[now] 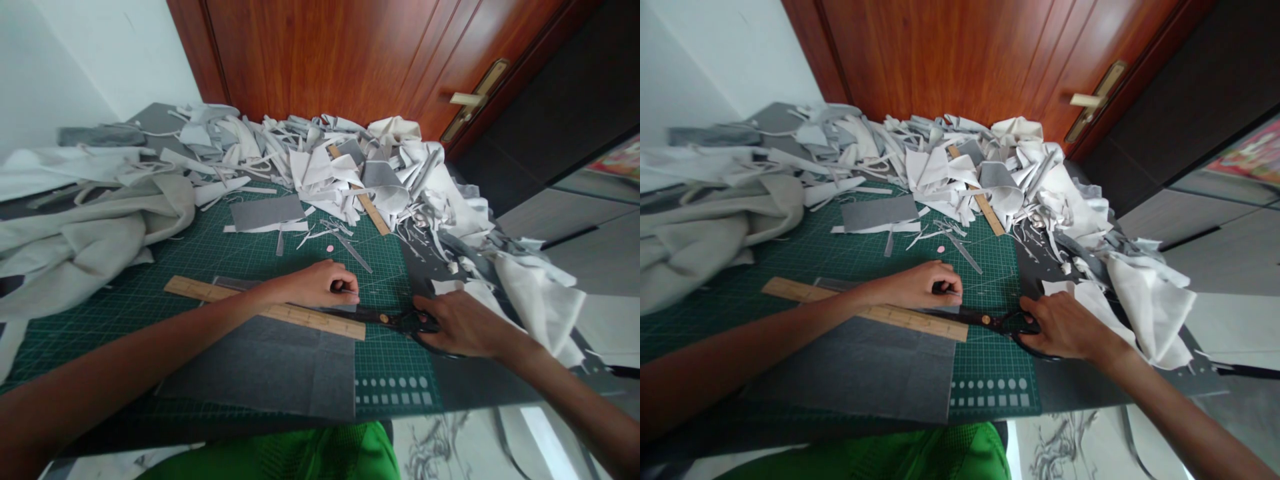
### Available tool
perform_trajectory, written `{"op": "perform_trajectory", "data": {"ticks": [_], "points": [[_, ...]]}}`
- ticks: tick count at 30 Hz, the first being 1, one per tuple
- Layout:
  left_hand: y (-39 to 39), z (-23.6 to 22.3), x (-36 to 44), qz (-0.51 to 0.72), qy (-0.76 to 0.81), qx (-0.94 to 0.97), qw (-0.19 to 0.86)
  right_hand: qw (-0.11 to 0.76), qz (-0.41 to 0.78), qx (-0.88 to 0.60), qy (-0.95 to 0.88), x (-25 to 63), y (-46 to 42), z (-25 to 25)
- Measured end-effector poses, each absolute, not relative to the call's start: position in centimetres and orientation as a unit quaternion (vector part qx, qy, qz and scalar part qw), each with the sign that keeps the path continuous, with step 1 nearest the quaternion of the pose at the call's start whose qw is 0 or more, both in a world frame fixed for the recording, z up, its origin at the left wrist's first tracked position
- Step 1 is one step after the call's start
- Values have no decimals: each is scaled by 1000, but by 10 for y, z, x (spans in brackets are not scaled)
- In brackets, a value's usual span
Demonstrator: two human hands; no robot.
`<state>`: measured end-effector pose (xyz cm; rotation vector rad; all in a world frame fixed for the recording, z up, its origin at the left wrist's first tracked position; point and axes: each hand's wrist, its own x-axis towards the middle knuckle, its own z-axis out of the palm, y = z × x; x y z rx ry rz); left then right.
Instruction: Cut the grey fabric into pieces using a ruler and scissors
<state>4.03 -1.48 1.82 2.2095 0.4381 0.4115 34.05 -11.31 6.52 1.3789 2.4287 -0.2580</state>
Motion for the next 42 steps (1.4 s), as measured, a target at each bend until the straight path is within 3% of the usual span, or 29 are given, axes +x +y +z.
{"op": "perform_trajectory", "data": {"ticks": [15,28,42], "points": [[-13,14,40,180,159,875,421,143,19,476,868,346,-117,55],[-13,17,40,168,153,874,429,186,115,464,859,346,-124,55],[-13,16,41,166,168,869,435,142,158,432,876,349,-124,53]]}}
